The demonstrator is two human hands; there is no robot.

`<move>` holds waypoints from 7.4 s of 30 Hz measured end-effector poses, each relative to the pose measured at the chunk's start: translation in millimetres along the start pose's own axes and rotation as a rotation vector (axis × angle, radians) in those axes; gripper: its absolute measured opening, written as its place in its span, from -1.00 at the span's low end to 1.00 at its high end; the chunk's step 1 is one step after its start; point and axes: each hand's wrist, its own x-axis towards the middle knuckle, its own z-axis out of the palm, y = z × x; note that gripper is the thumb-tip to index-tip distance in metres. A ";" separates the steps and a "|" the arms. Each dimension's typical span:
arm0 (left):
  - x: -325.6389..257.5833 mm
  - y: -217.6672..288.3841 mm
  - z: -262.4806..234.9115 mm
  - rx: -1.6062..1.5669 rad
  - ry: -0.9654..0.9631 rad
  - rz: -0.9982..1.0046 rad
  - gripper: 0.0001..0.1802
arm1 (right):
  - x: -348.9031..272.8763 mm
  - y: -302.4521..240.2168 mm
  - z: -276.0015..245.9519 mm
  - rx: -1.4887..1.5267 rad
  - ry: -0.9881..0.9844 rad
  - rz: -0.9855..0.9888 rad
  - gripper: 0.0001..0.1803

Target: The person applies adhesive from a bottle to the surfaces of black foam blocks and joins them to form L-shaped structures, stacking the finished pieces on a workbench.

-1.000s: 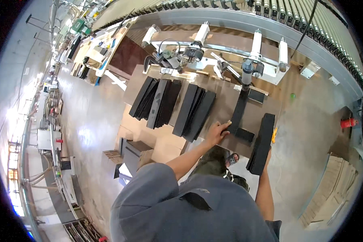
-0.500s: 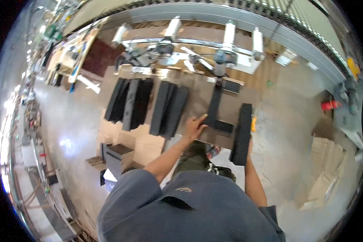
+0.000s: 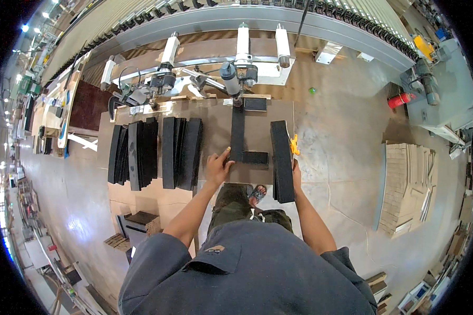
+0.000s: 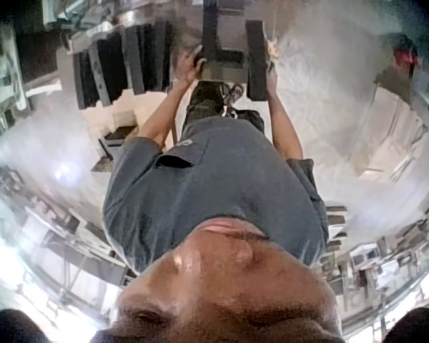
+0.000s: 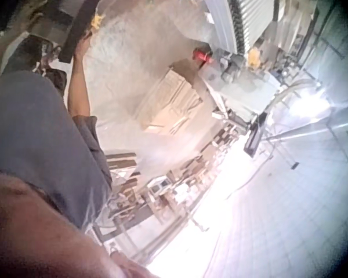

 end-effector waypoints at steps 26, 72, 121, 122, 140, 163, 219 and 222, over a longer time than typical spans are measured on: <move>15.6 17.4 -8.1 0.051 -0.156 -0.017 -0.29 | -7.1 -55.6 -20.4 -0.167 -0.037 0.142 -0.36; 91.4 269.1 -53.7 0.115 -0.592 -0.346 0.30 | -10.7 -65.2 -22.0 -0.079 -0.006 0.175 -0.33; 11.0 3.9 12.8 0.025 -0.078 0.016 -0.18 | -10.3 -67.0 -23.4 -0.109 -0.082 0.300 -0.32; 12.5 7.3 9.9 0.019 -0.072 -0.001 -0.17 | -11.4 -62.9 -24.6 -0.125 -0.086 0.297 -0.31; 13.2 0.6 8.4 0.004 -0.054 0.017 -0.17 | -2.8 -28.7 -14.0 -0.118 -0.016 0.135 -0.36; 13.3 -2.2 9.9 -0.002 -0.020 0.083 -0.20 | -1.5 -42.9 -20.3 -0.145 -0.080 0.210 -0.27; 117.7 39.5 4.9 0.219 -0.150 -0.434 -0.35 | -11.8 -70.0 -28.1 -0.119 -0.032 0.198 -0.34; 125.1 40.4 24.4 0.240 -0.096 -0.414 -0.26 | -12.2 -75.1 -28.6 -0.118 -0.041 0.183 -0.32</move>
